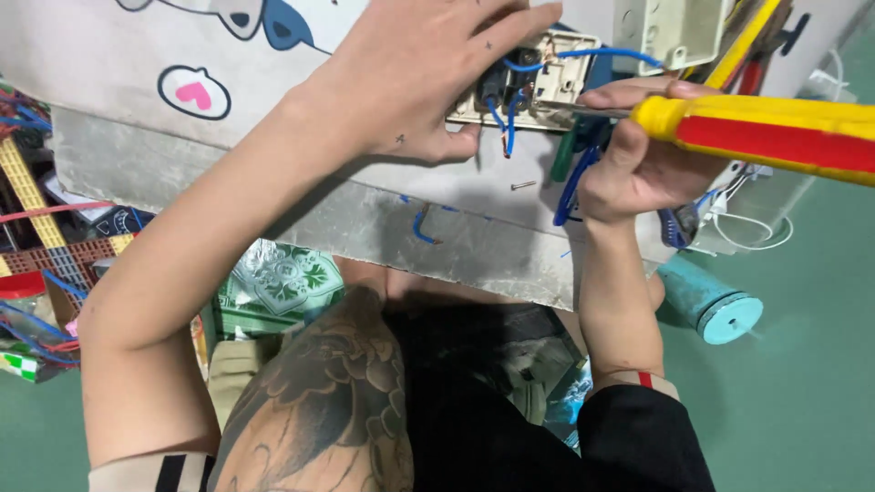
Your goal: The person is sitting on the floor and repairing an electrical switch. They use a screwdriver to tighten screws on the switch and pliers to strip and cut blue wires, connecting them to the terminals.
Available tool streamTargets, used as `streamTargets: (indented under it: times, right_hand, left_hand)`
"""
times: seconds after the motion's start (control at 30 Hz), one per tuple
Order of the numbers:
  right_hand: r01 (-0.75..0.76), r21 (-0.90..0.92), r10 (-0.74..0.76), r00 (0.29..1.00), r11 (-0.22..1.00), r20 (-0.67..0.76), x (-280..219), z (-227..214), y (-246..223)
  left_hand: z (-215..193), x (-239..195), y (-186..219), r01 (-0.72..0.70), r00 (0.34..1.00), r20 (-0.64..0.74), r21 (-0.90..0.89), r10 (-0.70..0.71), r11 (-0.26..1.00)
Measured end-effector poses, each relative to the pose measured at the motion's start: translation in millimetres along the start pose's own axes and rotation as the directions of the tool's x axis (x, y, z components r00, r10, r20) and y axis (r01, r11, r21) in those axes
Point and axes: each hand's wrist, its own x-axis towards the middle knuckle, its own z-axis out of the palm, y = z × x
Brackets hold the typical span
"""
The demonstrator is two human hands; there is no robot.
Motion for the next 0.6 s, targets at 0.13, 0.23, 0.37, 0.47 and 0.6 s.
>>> streamTargets:
  times: [0.13,0.23,0.37,0.47,0.6]
  right_hand:
    - [-0.099,-0.116,0.107,0.992,0.988,0.062,-4.1,0.0,-7.4]
    - [-0.131,-0.042,0.134,0.988,0.991,0.073,-9.7,-1.1,-5.6]
    - [-0.183,-0.035,0.185,0.977,0.983,0.104,-17.4,-7.2,-2.8]
    - [-0.100,-0.008,0.100,0.983,0.995,0.155,-14.7,-7.1,-2.6]
    - [-0.012,-0.138,0.045,0.971,0.990,0.234,-7.1,-2.3,-6.9]
  left_hand:
    - [8.7,12.5,-2.1,-0.051,0.998,-0.053,-0.202,0.041,0.978]
    - [25.3,20.2,-1.6,-0.077,0.990,-0.133,-0.159,0.056,0.984]
    - [26.1,16.3,2.6,-0.069,0.979,-0.202,-0.368,-0.007,0.927]
    - [29.0,13.5,7.6,-0.039,0.979,-0.194,-0.478,-0.062,0.877]
    - [27.9,11.8,8.4,-0.075,0.974,-0.225,-0.473,-0.038,0.878]
